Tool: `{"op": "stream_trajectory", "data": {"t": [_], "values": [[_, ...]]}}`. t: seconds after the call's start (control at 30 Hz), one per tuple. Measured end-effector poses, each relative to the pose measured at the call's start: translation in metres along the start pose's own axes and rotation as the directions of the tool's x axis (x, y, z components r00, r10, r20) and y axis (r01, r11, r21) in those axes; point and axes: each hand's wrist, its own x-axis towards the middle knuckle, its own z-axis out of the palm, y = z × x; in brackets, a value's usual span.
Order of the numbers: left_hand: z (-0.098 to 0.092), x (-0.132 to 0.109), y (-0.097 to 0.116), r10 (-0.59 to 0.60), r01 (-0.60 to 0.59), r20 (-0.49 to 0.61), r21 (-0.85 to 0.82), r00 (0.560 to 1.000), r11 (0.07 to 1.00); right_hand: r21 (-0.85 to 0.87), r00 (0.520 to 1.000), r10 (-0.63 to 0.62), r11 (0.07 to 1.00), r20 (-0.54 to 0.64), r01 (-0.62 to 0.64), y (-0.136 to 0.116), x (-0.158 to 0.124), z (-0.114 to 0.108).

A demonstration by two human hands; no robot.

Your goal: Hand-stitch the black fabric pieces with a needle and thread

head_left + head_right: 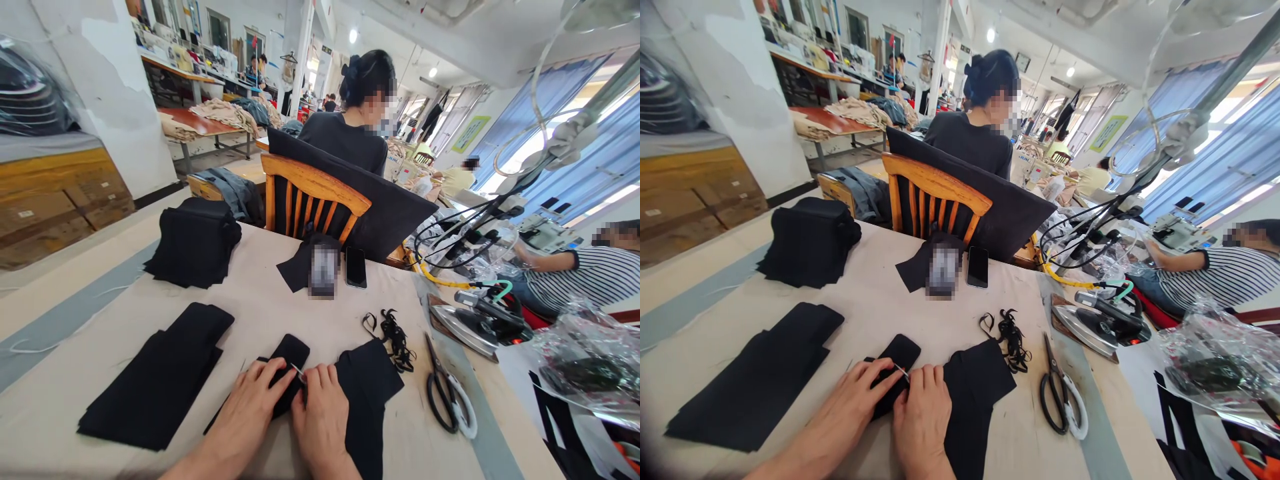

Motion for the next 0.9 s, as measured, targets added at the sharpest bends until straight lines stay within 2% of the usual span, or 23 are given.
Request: {"op": "stream_trajectory", "data": {"t": [0.13, 0.33, 0.53, 0.8, 0.9], "values": [[-0.005, 0.001, 0.002, -0.005, 0.004, 0.035, 0.025, 0.999, 1.0, -0.008, 1.0, -0.01, 1.0, 0.02, 0.01, -0.002, 0.001, 0.001], [-0.008, 0.001, 0.005, -0.016, 0.012, 0.069, 0.059, 0.998, 0.998, 0.019, 1.0, -0.021, 1.0, -0.02, 0.021, 0.005, 0.001, 0.002], [-0.008, 0.003, 0.009, -0.041, 0.033, 0.076, 0.099, 0.996, 0.995, 0.074, 0.987, -0.141, 0.988, 0.075, 0.135, 0.011, 0.003, -0.006], [-0.01, 0.005, 0.011, -0.051, 0.039, 0.095, 0.121, 0.994, 0.992, 0.016, 0.996, -0.062, 0.998, 0.066, 0.061, 0.005, 0.008, -0.002], [-0.01, 0.005, 0.01, -0.05, 0.037, 0.098, 0.131, 0.994, 0.991, -0.014, 0.996, -0.076, 0.997, 0.052, 0.076, 0.004, 0.008, 0.001]]}}
